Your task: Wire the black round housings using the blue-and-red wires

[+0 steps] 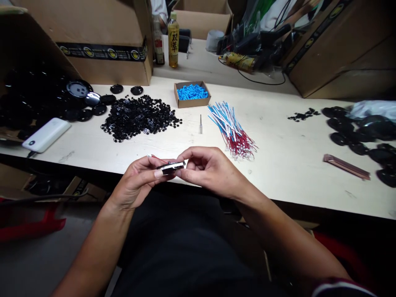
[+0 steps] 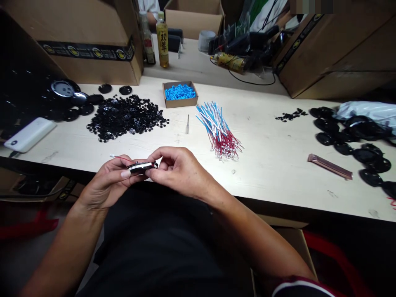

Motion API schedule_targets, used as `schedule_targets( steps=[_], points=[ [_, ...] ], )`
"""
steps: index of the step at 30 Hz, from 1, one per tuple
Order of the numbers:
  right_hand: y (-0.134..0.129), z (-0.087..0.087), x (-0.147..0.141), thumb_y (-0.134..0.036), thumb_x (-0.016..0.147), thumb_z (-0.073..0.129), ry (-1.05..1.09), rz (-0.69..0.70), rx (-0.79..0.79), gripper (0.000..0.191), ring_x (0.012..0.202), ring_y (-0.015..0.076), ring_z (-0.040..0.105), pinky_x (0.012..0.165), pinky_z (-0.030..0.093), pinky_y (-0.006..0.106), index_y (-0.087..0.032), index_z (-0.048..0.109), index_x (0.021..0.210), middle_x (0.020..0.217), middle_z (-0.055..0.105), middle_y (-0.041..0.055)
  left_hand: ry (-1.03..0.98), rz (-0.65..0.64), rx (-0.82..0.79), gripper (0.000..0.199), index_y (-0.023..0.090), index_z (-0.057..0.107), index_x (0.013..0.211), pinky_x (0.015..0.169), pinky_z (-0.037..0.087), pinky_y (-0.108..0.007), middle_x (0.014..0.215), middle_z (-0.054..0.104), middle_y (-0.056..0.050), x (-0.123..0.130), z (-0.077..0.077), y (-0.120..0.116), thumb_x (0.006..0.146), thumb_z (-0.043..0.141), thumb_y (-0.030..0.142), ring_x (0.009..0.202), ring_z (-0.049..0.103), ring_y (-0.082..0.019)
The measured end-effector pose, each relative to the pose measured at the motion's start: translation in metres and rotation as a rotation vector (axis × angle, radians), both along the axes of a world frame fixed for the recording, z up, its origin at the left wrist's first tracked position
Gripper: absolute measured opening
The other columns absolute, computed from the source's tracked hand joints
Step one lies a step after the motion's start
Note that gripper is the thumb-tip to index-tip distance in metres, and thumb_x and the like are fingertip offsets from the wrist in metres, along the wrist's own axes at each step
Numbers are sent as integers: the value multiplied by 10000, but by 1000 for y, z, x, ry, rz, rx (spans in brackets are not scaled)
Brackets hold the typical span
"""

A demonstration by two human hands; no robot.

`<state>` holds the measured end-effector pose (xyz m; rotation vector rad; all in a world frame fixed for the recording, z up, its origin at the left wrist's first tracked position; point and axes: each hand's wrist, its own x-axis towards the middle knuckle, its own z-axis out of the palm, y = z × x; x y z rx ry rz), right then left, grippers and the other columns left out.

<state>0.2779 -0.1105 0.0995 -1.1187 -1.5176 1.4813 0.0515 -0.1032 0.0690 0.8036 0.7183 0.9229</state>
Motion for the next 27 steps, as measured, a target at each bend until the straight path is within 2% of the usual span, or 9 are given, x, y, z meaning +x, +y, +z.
schedule_targets(
  steps=[6, 10, 13, 18, 22, 27],
  points=[
    [5, 1, 5, -111, 809, 705, -170, 68, 112, 132, 568, 75, 469, 559, 362, 194, -147, 744, 930, 628, 566, -65, 154, -31, 142, 138, 205, 821, 942, 1103, 560, -443, 1269, 818, -108, -1, 5, 1, 828, 898, 212, 1243, 738, -318],
    [6, 5, 3, -84, 782, 666, -292, 59, 224, 145, 569, 74, 486, 576, 355, 197, -151, 755, 874, 625, 579, -60, 197, -32, 142, 116, 198, 797, 880, 1082, 563, -414, 1181, 844, -95, 4, 4, 4, 836, 903, 216, 1159, 772, -283],
    [6, 6, 0, -74, 777, 659, -337, 42, 253, 158, 563, 72, 499, 584, 361, 201, -156, 759, 867, 628, 593, -59, 216, -21, 122, 122, 197, 782, 849, 1057, 565, -384, 1140, 852, -82, 6, 3, 5, 840, 901, 220, 1112, 785, -257],
    [2, 1, -2, -114, 799, 695, -292, -25, 179, 238, 583, 90, 544, 574, 399, 204, -181, 779, 1011, 664, 614, -57, 264, 48, 153, 159, 191, 769, 839, 1027, 567, -409, 1159, 846, -95, 7, 2, 6, 814, 920, 234, 1123, 779, -287],
    [-2, -1, -6, -195, 822, 764, -130, -124, 28, 315, 592, 106, 548, 550, 409, 208, -188, 742, 1136, 666, 612, -58, 318, 119, 190, 176, 193, 755, 829, 1024, 556, -428, 1169, 844, -98, 8, 2, 6, 816, 920, 252, 1061, 786, -284],
    [-5, -2, -14, -198, 833, 777, 78, -169, -104, 332, 566, 82, 487, 536, 390, 194, -165, 721, 1159, 638, 554, -79, 344, 140, 201, 195, 189, 752, 817, 957, 570, -388, 1172, 842, -103, 11, 3, 8, 793, 936, 251, 1056, 787, -281]
  ],
)
